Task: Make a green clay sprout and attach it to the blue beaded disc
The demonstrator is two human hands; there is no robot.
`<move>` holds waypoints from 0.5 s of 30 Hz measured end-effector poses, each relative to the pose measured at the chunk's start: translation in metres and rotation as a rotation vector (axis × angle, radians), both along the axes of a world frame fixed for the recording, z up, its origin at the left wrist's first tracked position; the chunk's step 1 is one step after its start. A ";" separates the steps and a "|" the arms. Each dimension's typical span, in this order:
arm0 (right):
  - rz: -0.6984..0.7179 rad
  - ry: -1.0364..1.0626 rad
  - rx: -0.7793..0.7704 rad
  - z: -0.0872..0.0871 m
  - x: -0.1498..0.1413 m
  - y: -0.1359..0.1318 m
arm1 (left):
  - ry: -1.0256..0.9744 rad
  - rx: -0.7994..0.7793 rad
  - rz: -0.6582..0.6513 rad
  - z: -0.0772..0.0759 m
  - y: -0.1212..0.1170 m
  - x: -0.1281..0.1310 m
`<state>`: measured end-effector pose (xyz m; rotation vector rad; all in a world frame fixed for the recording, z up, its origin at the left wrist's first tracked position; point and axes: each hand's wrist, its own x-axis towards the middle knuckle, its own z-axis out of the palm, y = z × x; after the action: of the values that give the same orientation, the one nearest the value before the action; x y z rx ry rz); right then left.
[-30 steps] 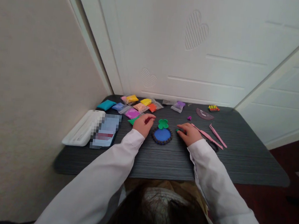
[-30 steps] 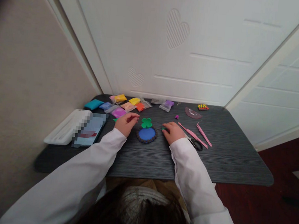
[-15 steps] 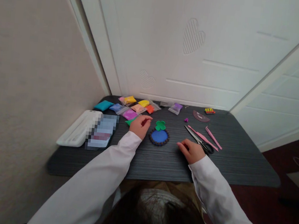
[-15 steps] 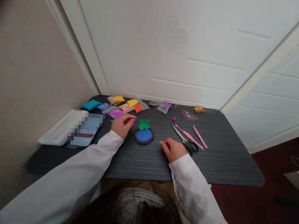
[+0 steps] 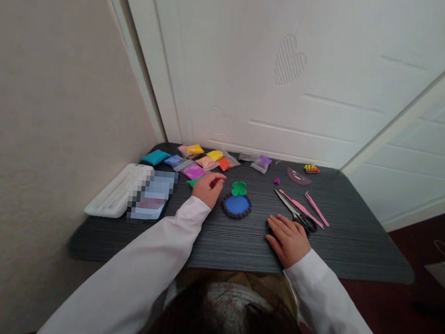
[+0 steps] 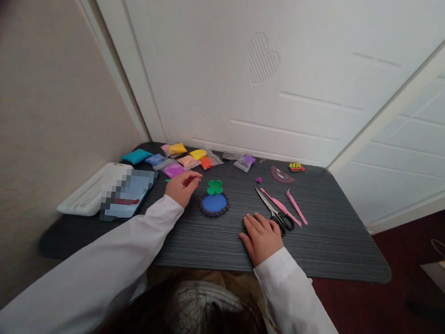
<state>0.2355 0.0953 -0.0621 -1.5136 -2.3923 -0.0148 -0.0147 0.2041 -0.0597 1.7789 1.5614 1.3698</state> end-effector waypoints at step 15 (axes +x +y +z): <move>-0.215 0.484 0.192 0.011 -0.008 0.021 | -0.011 -0.012 -0.003 -0.001 0.004 0.000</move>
<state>0.2279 0.1166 -0.0508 -1.4758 -1.7939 0.0648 -0.0145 0.2077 -0.0611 1.7627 1.5572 1.3636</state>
